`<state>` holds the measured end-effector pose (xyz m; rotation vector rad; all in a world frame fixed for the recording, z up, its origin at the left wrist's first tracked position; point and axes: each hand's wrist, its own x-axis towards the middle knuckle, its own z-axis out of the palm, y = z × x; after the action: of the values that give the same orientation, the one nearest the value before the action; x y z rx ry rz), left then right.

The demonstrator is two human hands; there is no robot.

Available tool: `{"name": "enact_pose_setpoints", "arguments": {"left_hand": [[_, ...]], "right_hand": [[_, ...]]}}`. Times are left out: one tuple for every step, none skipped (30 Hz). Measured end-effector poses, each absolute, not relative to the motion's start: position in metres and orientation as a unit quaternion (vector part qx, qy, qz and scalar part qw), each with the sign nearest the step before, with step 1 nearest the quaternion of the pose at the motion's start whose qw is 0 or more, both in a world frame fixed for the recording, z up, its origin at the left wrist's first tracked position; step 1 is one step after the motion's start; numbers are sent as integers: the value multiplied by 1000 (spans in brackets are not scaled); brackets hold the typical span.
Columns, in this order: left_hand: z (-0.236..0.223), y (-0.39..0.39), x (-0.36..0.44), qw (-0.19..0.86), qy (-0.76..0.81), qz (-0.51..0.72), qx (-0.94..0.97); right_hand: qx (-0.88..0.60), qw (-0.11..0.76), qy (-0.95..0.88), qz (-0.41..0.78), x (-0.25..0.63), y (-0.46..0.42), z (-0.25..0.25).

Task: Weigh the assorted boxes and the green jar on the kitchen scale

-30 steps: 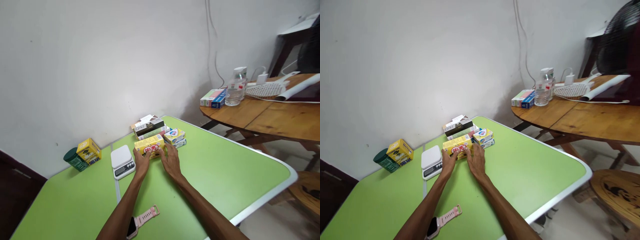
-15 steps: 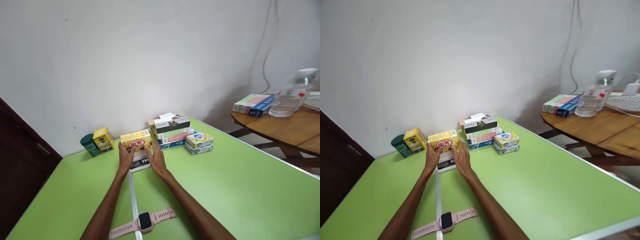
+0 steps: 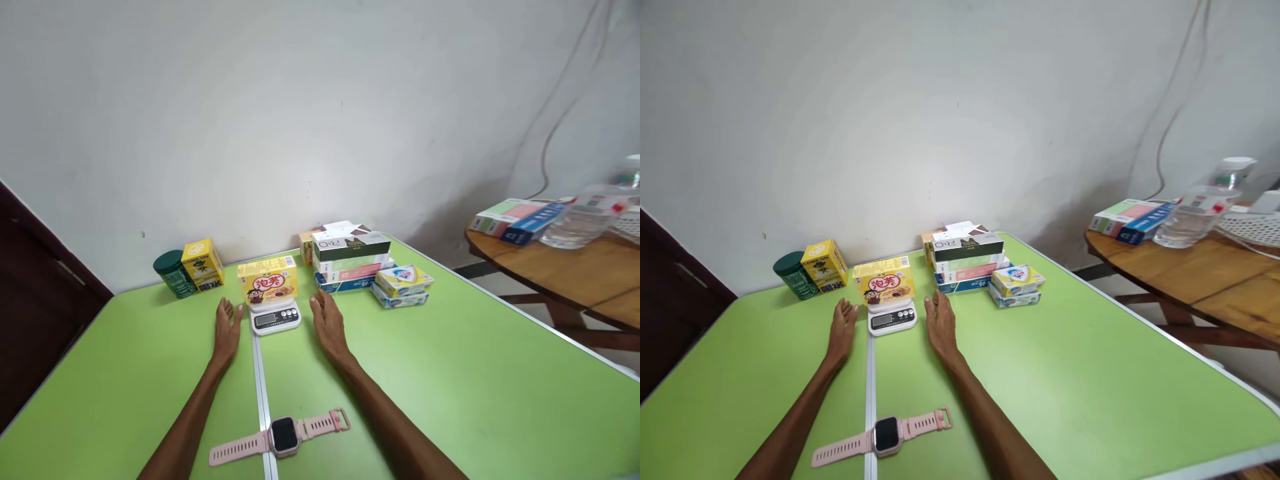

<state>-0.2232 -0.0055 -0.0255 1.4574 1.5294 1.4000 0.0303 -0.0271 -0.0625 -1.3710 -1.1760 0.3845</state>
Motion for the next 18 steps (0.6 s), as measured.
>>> {"name": "enact_pose_setpoints", "arguments": {"left_hand": [[-28,-9,-228,297,579,525,548],[-30,-12,-231,296,581,522,550],[-31,-14,-232,296,581,519,552],[-31,-16,-232,296,582,517,554],[-31,-17,-232,296,582,516,554],[-31,-18,-231,296,582,515,555],[-31,-19,-229,293,582,517,555],[-30,-19,-226,286,579,520,559],[-30,-19,-222,275,576,523,565],[-29,-19,-218,261,570,527,574],[-27,-18,-212,244,564,530,584],[-25,-16,-205,229,557,533,594],[-22,-14,-197,218,549,535,604],[-18,-12,-189,214,539,536,614],[-13,-11,-181,215,530,536,622],[-9,-9,-174,219,520,537,628],[-4,-8,-169,223,510,539,632],[1,-7,-165,225,501,544,635]], "right_hand": [[-590,608,-498,185,31,-28,-63],[-588,612,-490,200,32,-29,-63],[-587,614,-486,207,32,-29,-63],[-587,613,-485,211,31,-30,-61],[-589,610,-486,213,30,-30,-60],[-590,606,-489,212,30,-31,-59],[-592,602,-493,209,29,-31,-58],[-593,599,-497,205,27,-32,-57],[-592,597,-502,202,26,-31,-55],[-590,595,-507,203,24,-31,-54],[-587,593,-511,208,21,-29,-51],[-583,592,-513,216,18,-27,-48],[-578,592,-515,223,14,-25,-45],[-572,594,-518,228,10,-22,-41],[-566,597,-519,230,7,-20,-36],[-562,602,-520,228,3,-19,-31],[-559,605,-520,226,-1,-19,-25],[-558,608,-519,223,-5,-19,-20]]}}
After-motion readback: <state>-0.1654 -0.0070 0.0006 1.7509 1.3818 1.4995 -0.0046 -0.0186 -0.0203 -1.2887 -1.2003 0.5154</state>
